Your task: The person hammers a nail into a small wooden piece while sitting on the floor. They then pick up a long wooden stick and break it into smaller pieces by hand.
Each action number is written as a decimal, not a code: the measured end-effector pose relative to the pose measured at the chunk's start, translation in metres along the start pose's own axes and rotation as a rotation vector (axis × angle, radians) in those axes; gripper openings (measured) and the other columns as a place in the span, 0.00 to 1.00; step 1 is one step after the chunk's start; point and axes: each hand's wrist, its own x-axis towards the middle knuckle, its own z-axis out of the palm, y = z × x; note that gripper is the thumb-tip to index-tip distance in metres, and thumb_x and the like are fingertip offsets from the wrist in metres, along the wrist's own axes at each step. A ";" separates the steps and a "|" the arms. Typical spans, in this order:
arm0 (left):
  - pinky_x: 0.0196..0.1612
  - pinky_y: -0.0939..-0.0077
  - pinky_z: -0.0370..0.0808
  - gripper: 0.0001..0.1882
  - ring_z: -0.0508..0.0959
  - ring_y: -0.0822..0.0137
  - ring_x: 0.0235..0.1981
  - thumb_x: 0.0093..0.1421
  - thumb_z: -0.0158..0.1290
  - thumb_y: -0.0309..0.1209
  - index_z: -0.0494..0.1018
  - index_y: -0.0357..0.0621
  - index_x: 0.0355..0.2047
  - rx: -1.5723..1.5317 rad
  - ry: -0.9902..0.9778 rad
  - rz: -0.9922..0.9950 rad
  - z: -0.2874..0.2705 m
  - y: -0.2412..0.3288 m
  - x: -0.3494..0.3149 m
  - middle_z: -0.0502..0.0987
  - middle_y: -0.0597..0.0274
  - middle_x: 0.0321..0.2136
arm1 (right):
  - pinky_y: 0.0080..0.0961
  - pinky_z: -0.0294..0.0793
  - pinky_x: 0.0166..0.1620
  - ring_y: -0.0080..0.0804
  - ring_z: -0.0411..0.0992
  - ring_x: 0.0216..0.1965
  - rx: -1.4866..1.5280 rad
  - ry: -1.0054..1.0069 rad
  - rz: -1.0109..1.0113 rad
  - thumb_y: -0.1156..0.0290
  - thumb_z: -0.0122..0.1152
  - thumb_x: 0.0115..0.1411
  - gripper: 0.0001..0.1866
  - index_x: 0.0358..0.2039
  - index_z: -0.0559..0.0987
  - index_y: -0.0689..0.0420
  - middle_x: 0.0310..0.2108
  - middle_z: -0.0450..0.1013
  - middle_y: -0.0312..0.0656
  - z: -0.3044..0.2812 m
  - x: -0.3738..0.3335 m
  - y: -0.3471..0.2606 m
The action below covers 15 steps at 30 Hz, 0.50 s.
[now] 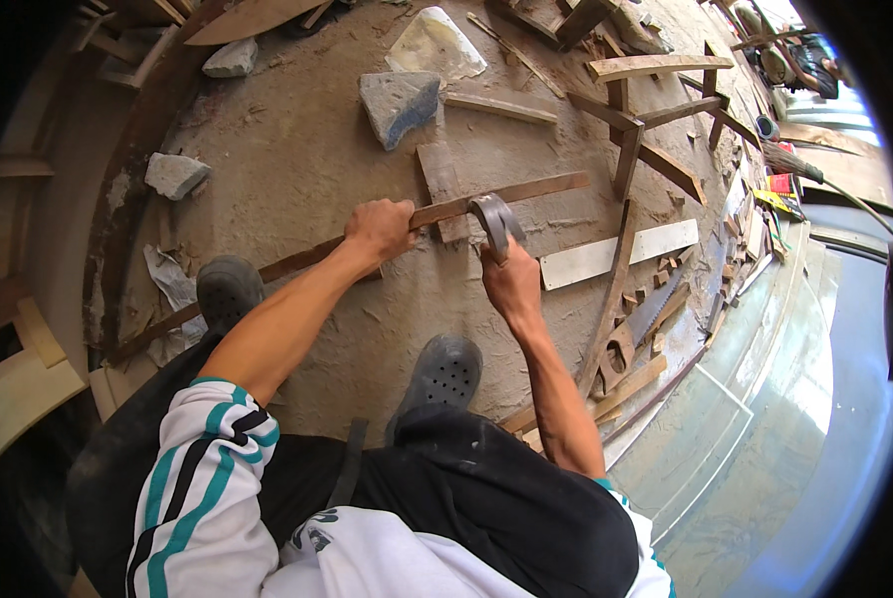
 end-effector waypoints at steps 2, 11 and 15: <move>0.41 0.51 0.79 0.13 0.83 0.46 0.36 0.57 0.61 0.38 0.77 0.42 0.37 0.025 0.013 0.005 -0.002 -0.004 0.001 0.82 0.48 0.31 | 0.39 0.74 0.31 0.56 0.76 0.28 -0.108 -0.116 0.143 0.67 0.63 0.64 0.12 0.38 0.78 0.64 0.28 0.76 0.56 -0.008 -0.003 0.005; 0.41 0.52 0.80 0.12 0.84 0.46 0.35 0.57 0.60 0.37 0.77 0.42 0.35 0.010 -0.003 0.005 -0.007 0.004 -0.006 0.82 0.47 0.30 | 0.44 0.75 0.29 0.56 0.77 0.25 -0.071 0.112 -0.032 0.68 0.60 0.64 0.09 0.35 0.79 0.61 0.23 0.76 0.54 -0.018 -0.012 -0.013; 0.39 0.52 0.79 0.13 0.83 0.46 0.34 0.56 0.61 0.38 0.77 0.42 0.35 0.031 0.029 0.031 0.004 -0.002 -0.015 0.82 0.46 0.29 | 0.48 0.73 0.31 0.64 0.75 0.30 -0.027 -0.051 0.235 0.66 0.63 0.63 0.10 0.37 0.77 0.59 0.26 0.75 0.60 -0.001 -0.008 0.011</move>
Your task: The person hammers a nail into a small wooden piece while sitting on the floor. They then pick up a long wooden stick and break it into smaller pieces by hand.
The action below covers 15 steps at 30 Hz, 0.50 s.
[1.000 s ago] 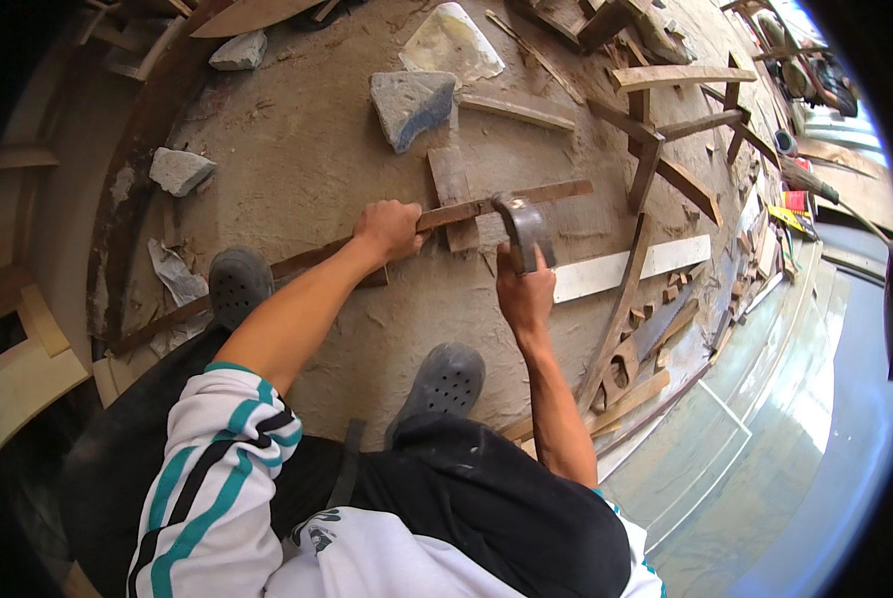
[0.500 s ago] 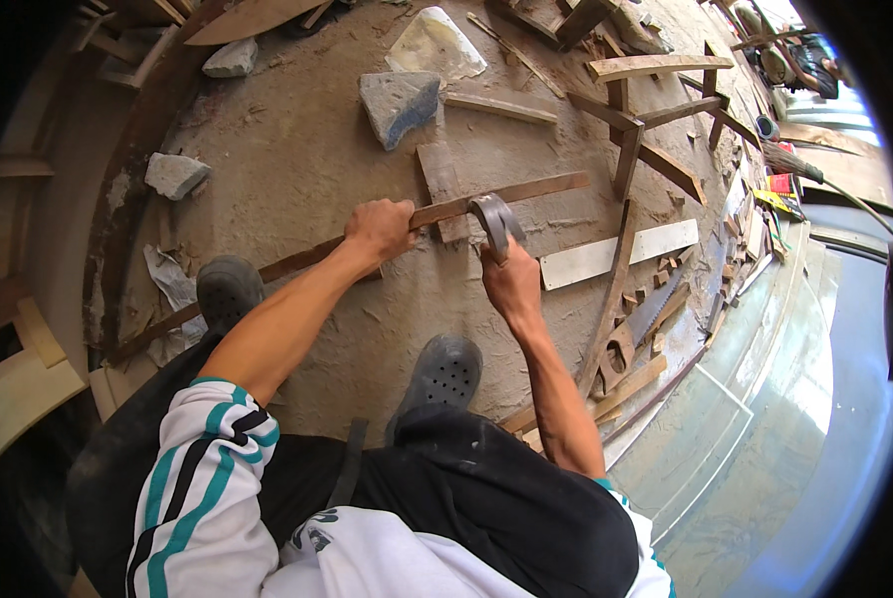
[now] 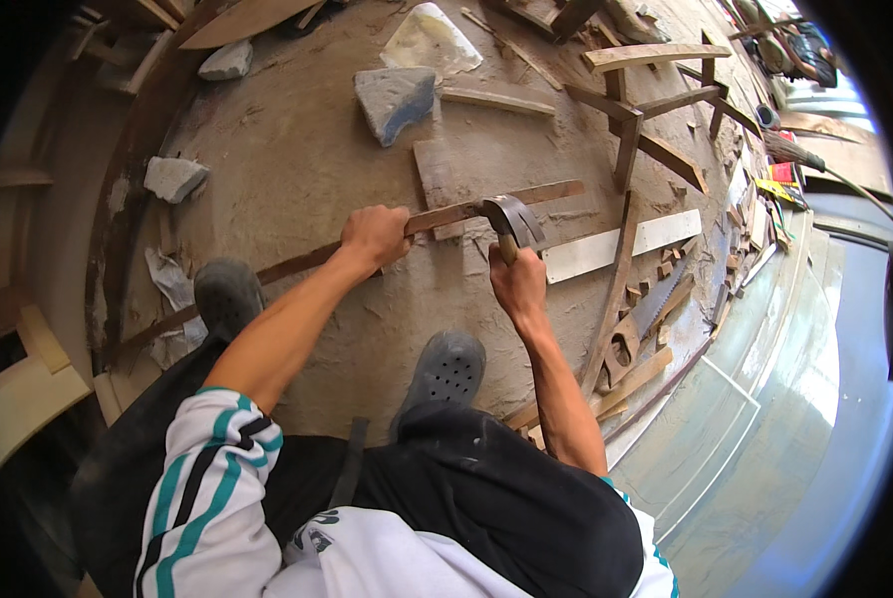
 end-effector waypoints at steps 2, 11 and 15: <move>0.39 0.52 0.79 0.13 0.83 0.46 0.33 0.55 0.62 0.38 0.77 0.42 0.35 0.011 0.003 0.007 0.000 0.000 -0.001 0.82 0.46 0.29 | 0.51 0.73 0.28 0.64 0.75 0.27 -0.013 0.078 -0.113 0.67 0.60 0.63 0.09 0.35 0.77 0.59 0.24 0.75 0.61 -0.006 -0.009 0.000; 0.40 0.52 0.79 0.13 0.83 0.45 0.34 0.55 0.61 0.38 0.78 0.43 0.35 0.009 -0.004 -0.015 -0.005 0.003 0.011 0.82 0.47 0.29 | 0.45 0.73 0.29 0.62 0.76 0.29 0.194 0.238 -0.257 0.72 0.64 0.61 0.07 0.35 0.76 0.61 0.24 0.76 0.57 -0.028 -0.014 -0.022; 0.40 0.53 0.80 0.14 0.83 0.46 0.35 0.54 0.61 0.39 0.78 0.44 0.36 0.032 0.007 -0.014 -0.011 0.008 0.013 0.83 0.48 0.32 | 0.49 0.74 0.31 0.63 0.76 0.30 0.055 0.075 -0.178 0.72 0.63 0.60 0.07 0.36 0.76 0.60 0.26 0.76 0.59 -0.001 -0.003 0.000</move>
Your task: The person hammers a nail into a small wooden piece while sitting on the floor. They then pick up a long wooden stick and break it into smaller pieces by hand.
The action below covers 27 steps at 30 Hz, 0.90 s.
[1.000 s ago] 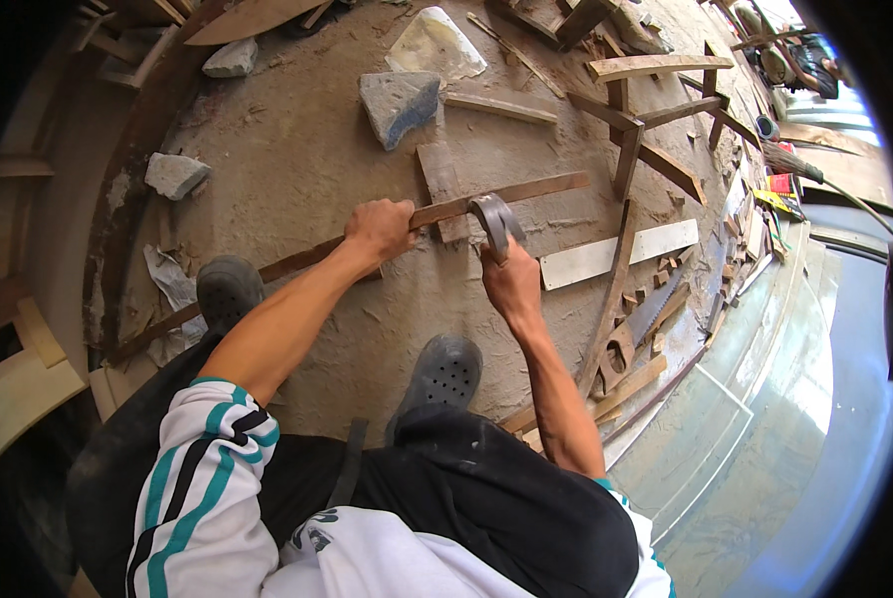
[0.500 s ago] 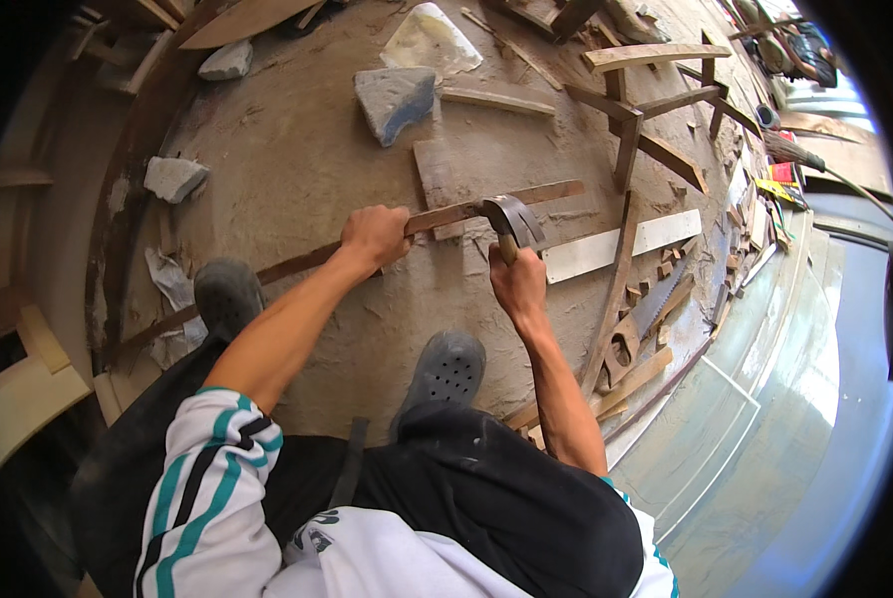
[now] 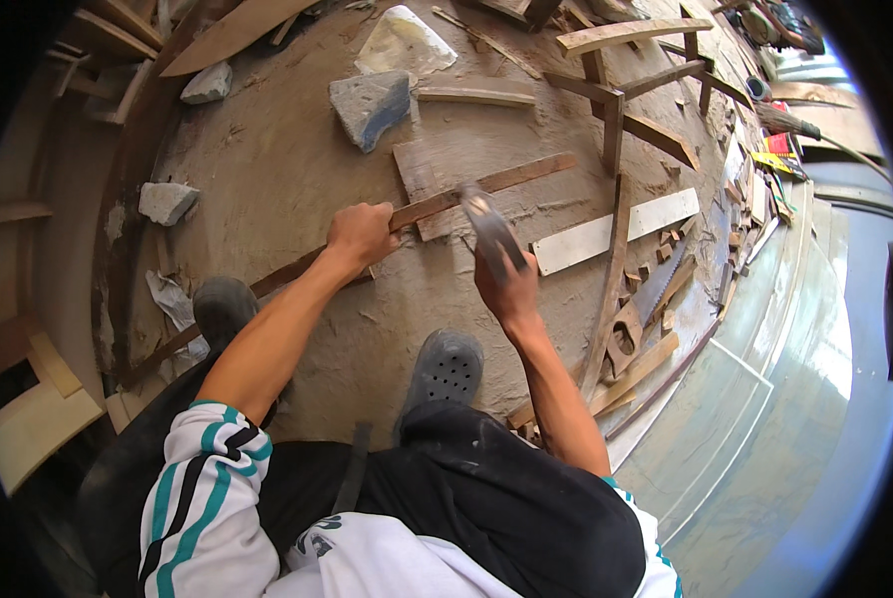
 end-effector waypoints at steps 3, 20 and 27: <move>0.40 0.52 0.80 0.15 0.83 0.46 0.36 0.53 0.62 0.41 0.78 0.44 0.35 0.052 -0.017 0.022 0.011 -0.013 -0.007 0.83 0.48 0.31 | 0.52 0.75 0.34 0.64 0.77 0.33 -0.034 -0.121 0.167 0.70 0.62 0.60 0.09 0.35 0.76 0.62 0.28 0.77 0.61 -0.004 0.012 -0.007; 0.25 0.69 0.71 0.25 0.76 0.69 0.19 0.62 0.61 0.53 0.77 0.38 0.35 -0.304 0.096 0.281 -0.053 -0.033 0.023 0.77 0.58 0.20 | 0.30 0.71 0.19 0.28 0.71 0.15 0.293 -0.491 0.683 0.58 0.67 0.59 0.19 0.25 0.75 0.63 0.17 0.70 0.39 -0.017 -0.015 0.057; 0.32 0.63 0.75 0.31 0.82 0.59 0.27 0.67 0.47 0.60 0.78 0.41 0.36 -0.298 -0.076 0.120 -0.045 -0.024 0.030 0.82 0.56 0.24 | 0.29 0.70 0.20 0.27 0.70 0.15 0.329 -0.684 0.608 0.56 0.70 0.58 0.21 0.25 0.74 0.62 0.18 0.70 0.36 -0.016 0.001 0.046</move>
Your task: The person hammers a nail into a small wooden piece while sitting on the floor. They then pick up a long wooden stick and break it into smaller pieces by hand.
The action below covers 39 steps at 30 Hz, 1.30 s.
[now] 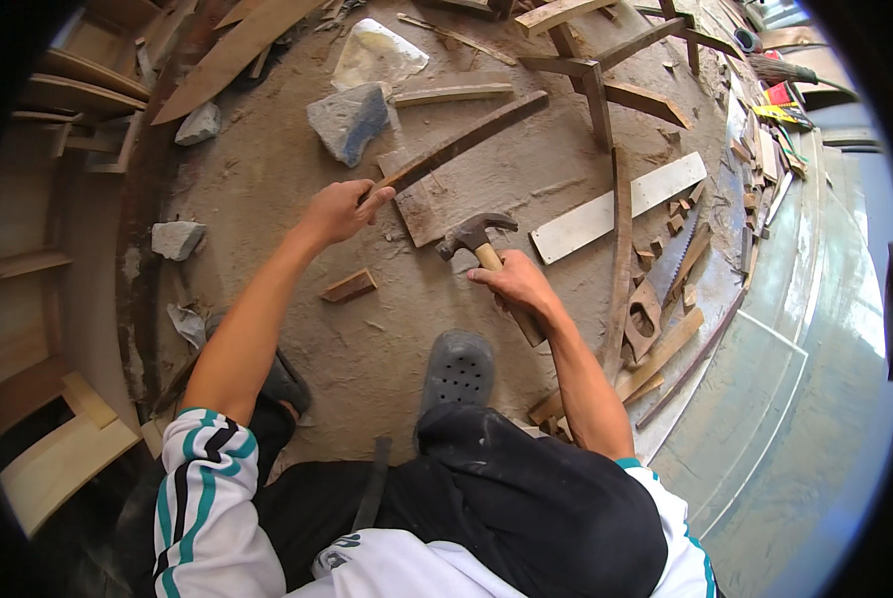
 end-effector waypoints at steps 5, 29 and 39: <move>0.34 0.59 0.74 0.31 0.81 0.55 0.29 0.68 0.45 0.60 0.76 0.39 0.36 -0.116 0.026 -0.018 0.028 0.008 0.010 0.81 0.52 0.25 | 0.32 0.73 0.25 0.29 0.74 0.20 -0.054 -0.041 -0.026 0.54 0.70 0.56 0.22 0.24 0.76 0.62 0.18 0.72 0.41 -0.005 0.021 0.024; 0.34 0.49 0.77 0.33 0.82 0.45 0.32 0.67 0.42 0.63 0.74 0.43 0.34 0.184 0.297 -0.176 0.080 -0.001 0.013 0.80 0.49 0.30 | 0.48 0.78 0.39 0.55 0.78 0.39 -0.683 0.521 -0.510 0.50 0.61 0.63 0.23 0.38 0.77 0.61 0.36 0.79 0.56 -0.005 0.030 -0.086; 0.40 0.48 0.78 0.42 0.83 0.44 0.37 0.65 0.32 0.69 0.82 0.43 0.35 0.109 0.128 -0.218 0.071 0.004 0.014 0.83 0.45 0.31 | 0.52 0.76 0.33 0.58 0.77 0.30 -0.980 0.271 -0.605 0.60 0.49 0.69 0.19 0.27 0.77 0.60 0.23 0.76 0.57 -0.027 0.073 -0.106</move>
